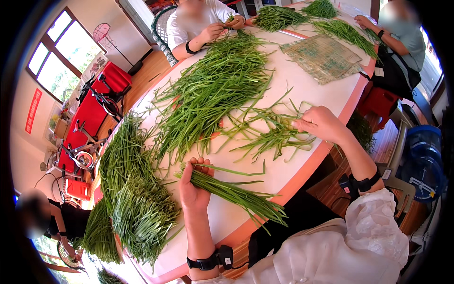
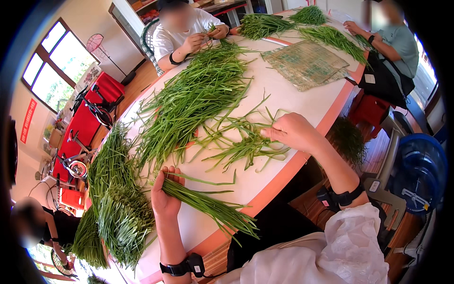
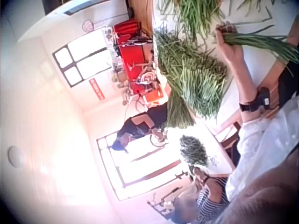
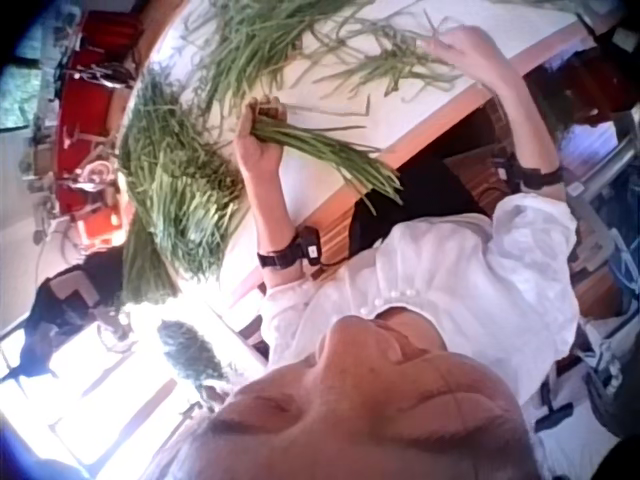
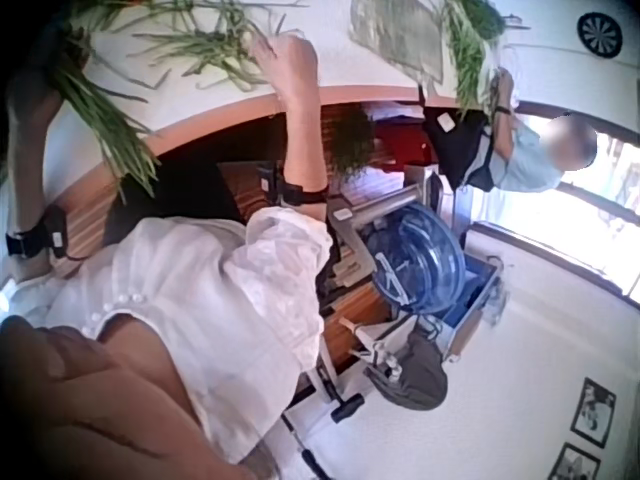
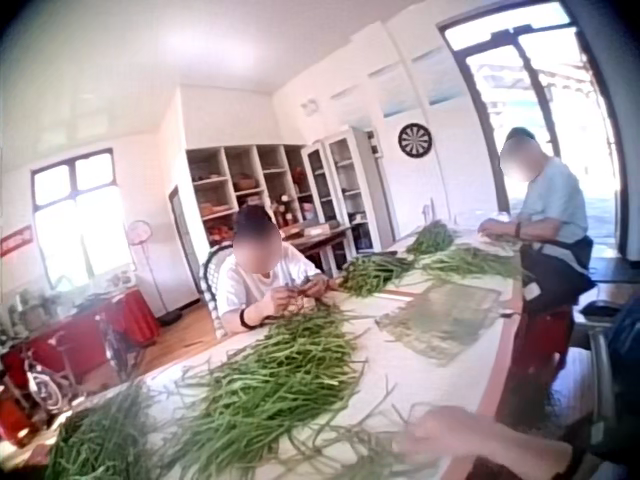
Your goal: The person cleans a bundle of chives by hand, stripping away wilted outer leaves and damaged parts from each individual stalk.
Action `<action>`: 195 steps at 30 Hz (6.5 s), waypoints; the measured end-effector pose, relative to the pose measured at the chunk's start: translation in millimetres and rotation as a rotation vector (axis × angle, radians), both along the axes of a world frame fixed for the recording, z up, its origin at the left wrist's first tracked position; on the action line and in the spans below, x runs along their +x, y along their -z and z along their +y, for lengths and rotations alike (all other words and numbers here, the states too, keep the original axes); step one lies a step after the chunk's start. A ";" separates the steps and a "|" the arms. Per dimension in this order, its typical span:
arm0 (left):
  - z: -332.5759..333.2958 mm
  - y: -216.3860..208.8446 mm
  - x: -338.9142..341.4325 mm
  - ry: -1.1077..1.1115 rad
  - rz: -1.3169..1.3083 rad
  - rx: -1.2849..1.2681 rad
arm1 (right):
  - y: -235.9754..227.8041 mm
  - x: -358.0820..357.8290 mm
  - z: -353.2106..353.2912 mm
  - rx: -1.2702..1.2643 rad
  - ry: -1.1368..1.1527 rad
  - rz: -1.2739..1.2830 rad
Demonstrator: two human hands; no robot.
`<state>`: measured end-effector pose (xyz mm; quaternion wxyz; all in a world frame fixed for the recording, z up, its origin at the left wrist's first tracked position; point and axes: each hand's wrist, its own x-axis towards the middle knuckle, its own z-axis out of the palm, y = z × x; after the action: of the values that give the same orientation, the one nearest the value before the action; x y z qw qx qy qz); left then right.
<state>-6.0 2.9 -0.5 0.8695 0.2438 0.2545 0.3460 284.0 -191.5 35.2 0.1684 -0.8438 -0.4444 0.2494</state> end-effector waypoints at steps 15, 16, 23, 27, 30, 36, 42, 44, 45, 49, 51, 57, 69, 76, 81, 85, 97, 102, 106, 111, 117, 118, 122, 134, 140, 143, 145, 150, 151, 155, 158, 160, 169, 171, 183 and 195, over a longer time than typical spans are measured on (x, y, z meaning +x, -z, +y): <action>-0.5 1.5 -3.3 0.087 -0.083 -0.025 | 22.2 -48.2 112.1 0.471 -0.427 -0.398; -0.8 1.1 -2.1 0.096 -0.082 -0.027 | 24.7 -49.3 119.4 0.469 -0.417 -0.434; 0.3 1.9 -1.0 0.112 -0.091 -0.020 | 32.6 -37.7 122.6 0.385 -0.477 -0.386; -3.6 -1.2 -5.6 0.080 -0.061 -0.026 | 7.9 -34.7 67.9 0.353 -0.491 -0.059; -3.9 0.1 -0.6 0.096 -0.049 -0.027 | 1.9 -24.5 22.4 0.295 -0.378 0.026; -4.6 -2.0 -1.1 0.099 -0.029 0.005 | 6.5 -9.2 -13.7 0.476 -0.051 0.064; -4.8 -1.3 2.0 0.119 -0.007 -0.003 | 18.8 2.1 -12.9 0.562 -0.079 -0.201; -4.4 -1.3 1.2 0.116 -0.005 -0.006 | 19.3 -2.8 -6.8 0.584 -0.175 -0.245; -3.8 -0.1 0.2 0.116 -0.008 -0.007 | 14.7 -7.7 -3.6 0.493 -0.154 -0.217; -3.2 0.0 -1.7 0.116 -0.013 -0.012 | 13.7 -21.7 1.9 0.380 -0.125 -0.126; -4.9 -0.7 -0.4 0.122 -0.021 -0.014 | 20.5 -24.9 1.8 0.424 -0.159 -0.165; -5.2 -0.6 -0.8 0.150 -0.051 0.024 | 22.9 -29.3 -5.7 0.406 -0.286 -0.427; -6.9 1.6 3.0 0.213 -0.041 0.053 | 17.2 -78.9 59.9 0.754 -0.152 0.253; -11.3 -4.8 3.8 0.216 -0.010 0.090 | 0.1 -127.6 102.9 0.531 -0.328 0.512; -7.4 1.4 2.5 0.117 0.003 0.072 | 14.2 -125.3 104.9 0.415 -0.395 0.793; 0.0 5.7 -2.3 0.027 0.017 0.057 | 9.3 -101.5 90.4 0.193 -0.454 0.888; 2.6 3.2 -4.6 0.148 -0.217 0.007 | 0.2 -34.3 3.9 0.144 -0.246 0.683; 0.7 0.8 -1.9 0.164 -0.184 -0.020 | 2.9 -23.5 31.7 0.390 -0.225 -0.056; 0.7 0.2 -2.8 0.159 -0.133 -0.016 | 20.2 -49.7 66.8 0.472 -0.420 -0.348; -1.6 0.0 -2.0 0.164 -0.113 -0.024 | 24.2 -52.7 76.5 0.227 -0.410 -0.372; -6.1 -1.5 -5.9 0.163 -0.107 -0.020 | -0.5 -30.7 40.3 0.267 -0.370 0.172; -6.0 -1.3 -3.4 0.170 -0.105 -0.022 | 2.3 -21.9 32.6 0.275 -0.377 0.204; -6.6 0.6 3.5 0.196 -0.095 -0.024 | 6.1 -10.1 29.1 0.313 -0.252 0.047; -6.8 -1.4 -0.8 0.167 -0.067 -0.023 | 16.4 -53.8 154.7 0.185 -0.333 -0.536; -6.3 -1.0 3.9 0.168 -0.064 -0.028 | 20.3 -38.0 164.9 0.082 -0.294 -0.250; -7.6 -2.8 -0.2 0.160 -0.051 -0.019 | 10.0 -40.7 143.9 0.208 -0.349 0.142; -8.2 -3.1 0.3 0.164 -0.051 -0.011 | -1.2 -43.5 119.9 0.203 -0.325 0.274; -8.4 -1.3 1.3 0.162 -0.040 -0.017 | -31.2 -45.0 59.1 0.257 -0.283 0.525; -8.8 -1.9 1.4 0.162 -0.040 -0.014 | -33.6 -44.4 48.9 0.318 -0.231 0.582; -8.4 -2.9 0.5 0.171 -0.031 -0.005 | -29.4 -37.1 14.3 0.591 -0.062 0.761; -8.7 -2.8 -0.5 0.177 -0.040 -0.003 | -17.8 -29.6 1.5 0.677 0.055 0.545; -10.2 -5.3 4.4 0.195 -0.051 -0.002 | 7.0 -11.4 -6.9 0.708 0.112 0.128; -10.8 -3.4 3.1 0.192 -0.031 0.001 | -5.7 -17.4 -3.5 0.928 0.295 0.809; -10.1 -3.3 1.2 0.207 -0.045 0.006 | -4.4 -31.3 10.0 0.971 0.269 0.981; -16.6 2.5 2.5 0.376 0.030 0.022 | 17.7 -130.1 66.4 1.100 0.072 1.003; -27.9 -2.9 10.4 0.345 0.288 0.158 | 33.6 -164.2 44.3 1.084 -0.388 0.092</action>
<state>4.4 -24.9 2.5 0.8488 0.3976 0.3026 0.1730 119.8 -147.2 1.6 0.5471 -0.5281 -0.6476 0.0489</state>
